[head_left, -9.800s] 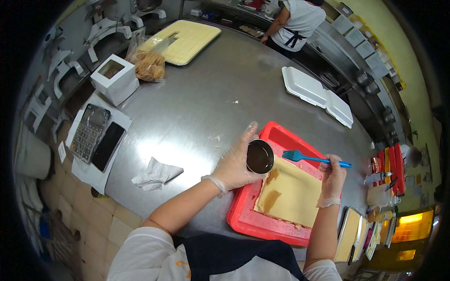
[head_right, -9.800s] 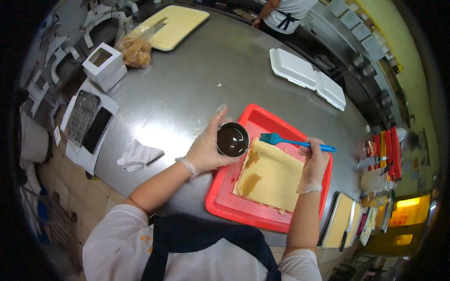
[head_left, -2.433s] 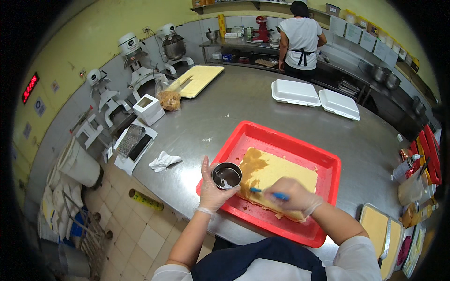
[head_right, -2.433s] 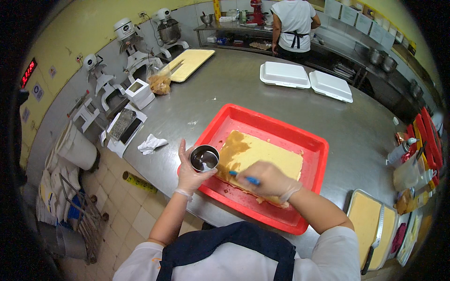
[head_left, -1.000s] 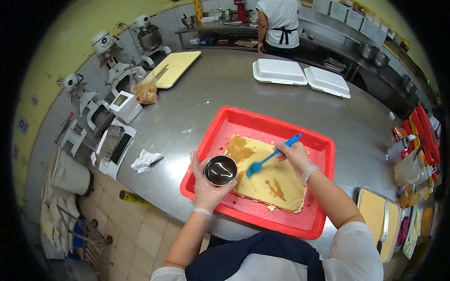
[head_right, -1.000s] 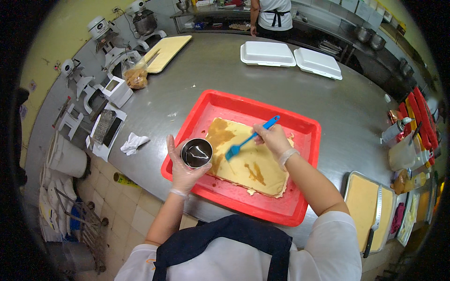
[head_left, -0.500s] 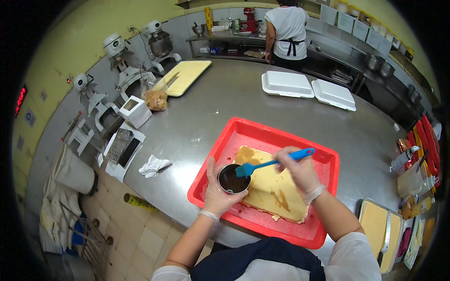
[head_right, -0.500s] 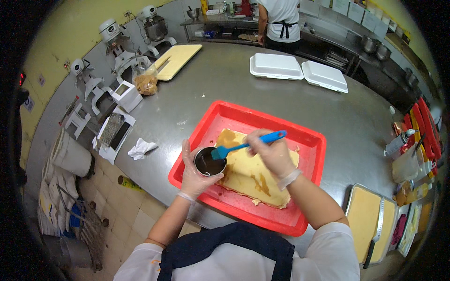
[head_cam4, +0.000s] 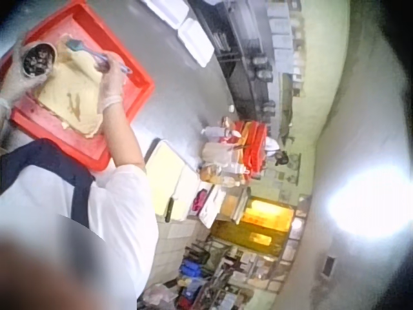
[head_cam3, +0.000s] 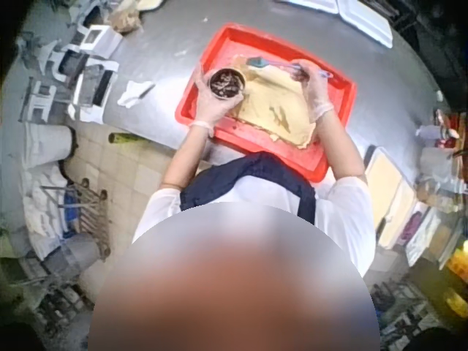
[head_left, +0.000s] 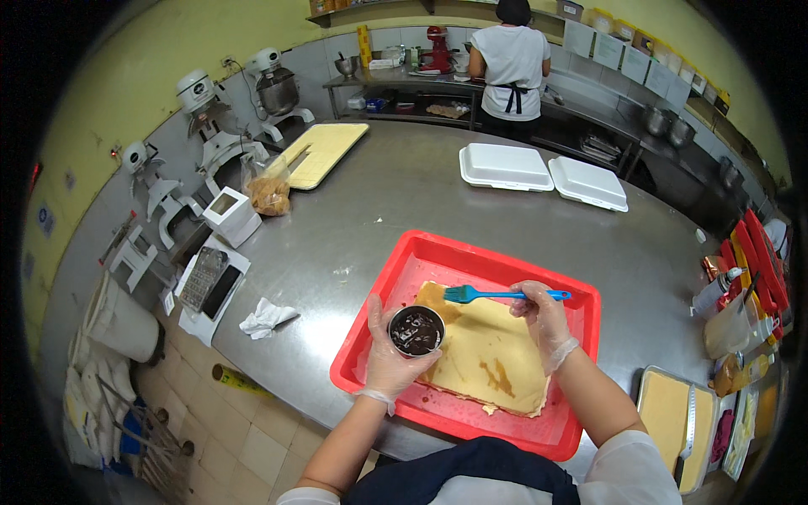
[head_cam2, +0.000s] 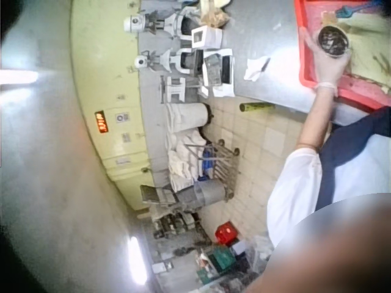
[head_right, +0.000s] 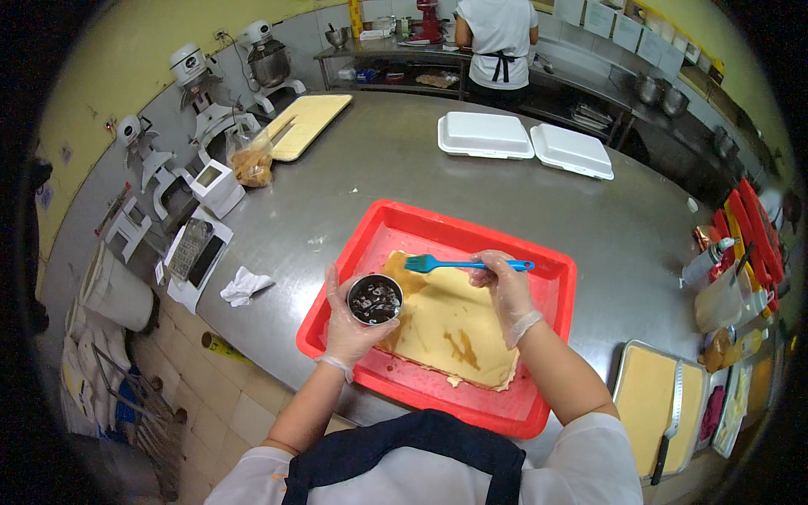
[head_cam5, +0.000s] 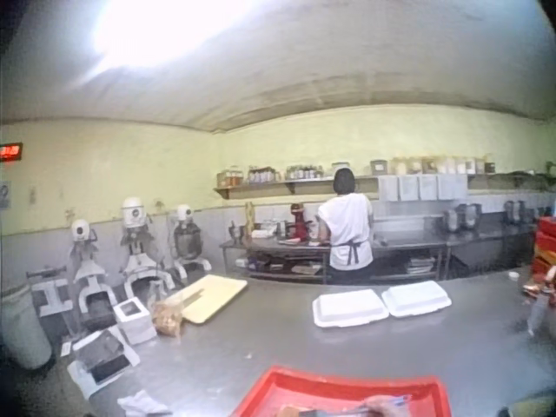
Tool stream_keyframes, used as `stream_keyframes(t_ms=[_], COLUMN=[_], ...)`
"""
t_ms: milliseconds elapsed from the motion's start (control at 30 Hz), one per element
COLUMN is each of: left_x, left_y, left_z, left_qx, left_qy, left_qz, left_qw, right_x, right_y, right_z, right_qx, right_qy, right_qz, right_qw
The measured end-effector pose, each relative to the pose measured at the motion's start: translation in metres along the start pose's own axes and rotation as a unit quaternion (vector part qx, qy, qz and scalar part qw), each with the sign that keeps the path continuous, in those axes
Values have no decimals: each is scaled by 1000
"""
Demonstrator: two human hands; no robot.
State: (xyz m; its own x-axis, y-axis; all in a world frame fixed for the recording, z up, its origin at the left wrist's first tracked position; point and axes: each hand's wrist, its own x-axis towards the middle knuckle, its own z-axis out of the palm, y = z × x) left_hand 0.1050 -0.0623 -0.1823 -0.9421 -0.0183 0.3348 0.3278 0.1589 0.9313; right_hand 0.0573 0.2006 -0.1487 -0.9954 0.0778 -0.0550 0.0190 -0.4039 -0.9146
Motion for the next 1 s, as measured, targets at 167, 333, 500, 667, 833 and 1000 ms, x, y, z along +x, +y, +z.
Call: stream_keyframes(t_ms=[167,333,500,667,833,1000], left_x=[1,2,3,3,4,4], left_y=[1,0,0,2,0,-1], left_z=[-2,-3,-3,-5,-4,-5], left_qx=[8,-2,-54,-4,-20,10], left_qy=[14,23,46,55,59,68], left_qz=[-16,-9,-28,-17,-21,3], left_qw=[1000,1000,997,998,998,998], right_x=[12,23,31,37,39,21], right_y=[16,22,18,17,17,13], right_z=[-14,-6,9,13,19,30], right_qx=[-123,-138,-144,-119,-153,-196], right_qy=[38,31,33,58,18,-47], right_qz=[62,89,39,15,97,146], right_qw=[990,986,988,991,983,969])
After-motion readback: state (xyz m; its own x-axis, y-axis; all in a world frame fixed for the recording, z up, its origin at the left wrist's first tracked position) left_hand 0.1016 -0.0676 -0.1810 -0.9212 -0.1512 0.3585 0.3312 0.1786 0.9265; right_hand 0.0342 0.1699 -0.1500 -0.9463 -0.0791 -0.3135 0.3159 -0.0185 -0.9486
